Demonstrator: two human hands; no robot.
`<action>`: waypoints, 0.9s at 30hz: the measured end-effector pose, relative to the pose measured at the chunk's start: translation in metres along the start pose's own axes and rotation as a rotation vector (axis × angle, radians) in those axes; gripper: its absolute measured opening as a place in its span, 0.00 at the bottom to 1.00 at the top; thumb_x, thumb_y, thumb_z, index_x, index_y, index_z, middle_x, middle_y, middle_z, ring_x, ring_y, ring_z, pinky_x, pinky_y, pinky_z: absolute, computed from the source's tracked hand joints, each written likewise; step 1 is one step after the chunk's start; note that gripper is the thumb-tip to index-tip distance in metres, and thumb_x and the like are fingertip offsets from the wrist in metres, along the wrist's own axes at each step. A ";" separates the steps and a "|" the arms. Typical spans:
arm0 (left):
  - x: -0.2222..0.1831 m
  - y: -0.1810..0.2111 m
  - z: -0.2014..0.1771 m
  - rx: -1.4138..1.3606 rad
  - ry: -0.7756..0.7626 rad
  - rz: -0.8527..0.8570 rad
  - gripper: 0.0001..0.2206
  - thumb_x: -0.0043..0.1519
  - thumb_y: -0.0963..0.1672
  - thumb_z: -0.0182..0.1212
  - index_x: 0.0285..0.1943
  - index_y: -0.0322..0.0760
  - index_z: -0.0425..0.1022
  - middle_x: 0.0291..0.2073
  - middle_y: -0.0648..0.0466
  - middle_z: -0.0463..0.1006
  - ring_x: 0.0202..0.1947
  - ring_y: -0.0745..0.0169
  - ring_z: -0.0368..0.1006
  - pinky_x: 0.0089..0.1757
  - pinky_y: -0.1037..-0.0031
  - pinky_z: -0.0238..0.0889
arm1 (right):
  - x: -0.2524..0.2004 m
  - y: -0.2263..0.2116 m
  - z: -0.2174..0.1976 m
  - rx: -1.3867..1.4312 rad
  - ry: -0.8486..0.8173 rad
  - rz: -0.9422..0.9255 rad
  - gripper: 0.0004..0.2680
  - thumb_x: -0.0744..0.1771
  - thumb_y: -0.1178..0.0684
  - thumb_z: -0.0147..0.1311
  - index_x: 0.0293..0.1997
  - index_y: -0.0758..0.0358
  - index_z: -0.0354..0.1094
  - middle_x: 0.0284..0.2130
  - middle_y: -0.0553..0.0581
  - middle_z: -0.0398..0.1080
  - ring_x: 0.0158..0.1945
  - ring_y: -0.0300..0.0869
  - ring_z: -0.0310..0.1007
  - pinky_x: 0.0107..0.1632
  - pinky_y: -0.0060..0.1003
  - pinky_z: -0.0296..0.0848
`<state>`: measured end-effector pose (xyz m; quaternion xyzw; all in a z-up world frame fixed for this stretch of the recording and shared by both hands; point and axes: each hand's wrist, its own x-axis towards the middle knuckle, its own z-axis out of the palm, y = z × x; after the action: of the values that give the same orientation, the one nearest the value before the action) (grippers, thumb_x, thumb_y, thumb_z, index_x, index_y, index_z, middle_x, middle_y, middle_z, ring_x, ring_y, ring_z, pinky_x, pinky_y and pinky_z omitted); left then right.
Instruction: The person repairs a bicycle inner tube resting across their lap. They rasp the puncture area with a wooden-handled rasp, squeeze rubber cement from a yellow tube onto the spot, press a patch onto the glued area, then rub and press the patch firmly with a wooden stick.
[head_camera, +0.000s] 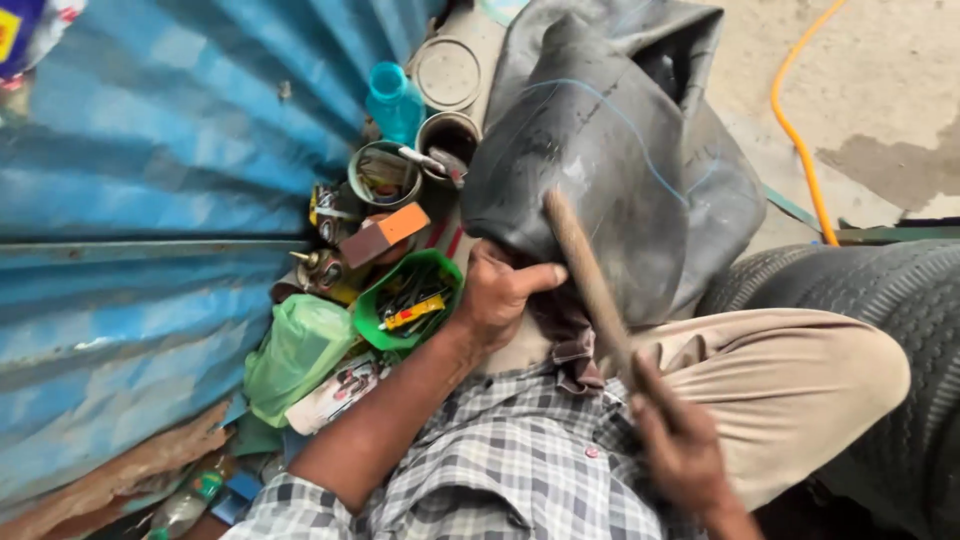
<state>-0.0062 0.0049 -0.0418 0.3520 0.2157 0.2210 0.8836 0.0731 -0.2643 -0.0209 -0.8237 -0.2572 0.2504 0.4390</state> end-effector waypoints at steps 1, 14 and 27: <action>0.003 0.000 0.001 0.020 -0.003 -0.004 0.19 0.54 0.33 0.67 0.56 0.24 0.75 0.50 0.48 0.80 0.49 0.56 0.77 0.53 0.65 0.71 | 0.003 -0.008 0.006 -0.026 -0.024 -0.028 0.20 0.68 0.57 0.52 0.71 0.61 0.63 0.21 0.51 0.70 0.23 0.35 0.64 0.29 0.32 0.66; -0.010 0.004 0.004 0.070 0.050 0.080 0.18 0.55 0.34 0.67 0.56 0.27 0.75 0.49 0.50 0.80 0.49 0.59 0.76 0.53 0.68 0.70 | 0.017 0.021 0.004 0.230 -0.044 -0.114 0.18 0.70 0.60 0.48 0.71 0.65 0.62 0.48 0.58 0.78 0.33 0.32 0.71 0.35 0.27 0.69; 0.001 0.025 0.014 -0.069 0.101 0.086 0.28 0.47 0.31 0.64 0.59 0.35 0.71 0.51 0.54 0.78 0.53 0.60 0.76 0.55 0.69 0.69 | 0.055 -0.030 0.005 0.253 0.040 0.032 0.19 0.71 0.57 0.49 0.73 0.62 0.62 0.25 0.48 0.65 0.25 0.30 0.55 0.27 0.28 0.56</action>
<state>-0.0039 0.0143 -0.0154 0.3189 0.2367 0.2836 0.8728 0.1045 -0.2113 -0.0079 -0.7706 -0.2014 0.2712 0.5404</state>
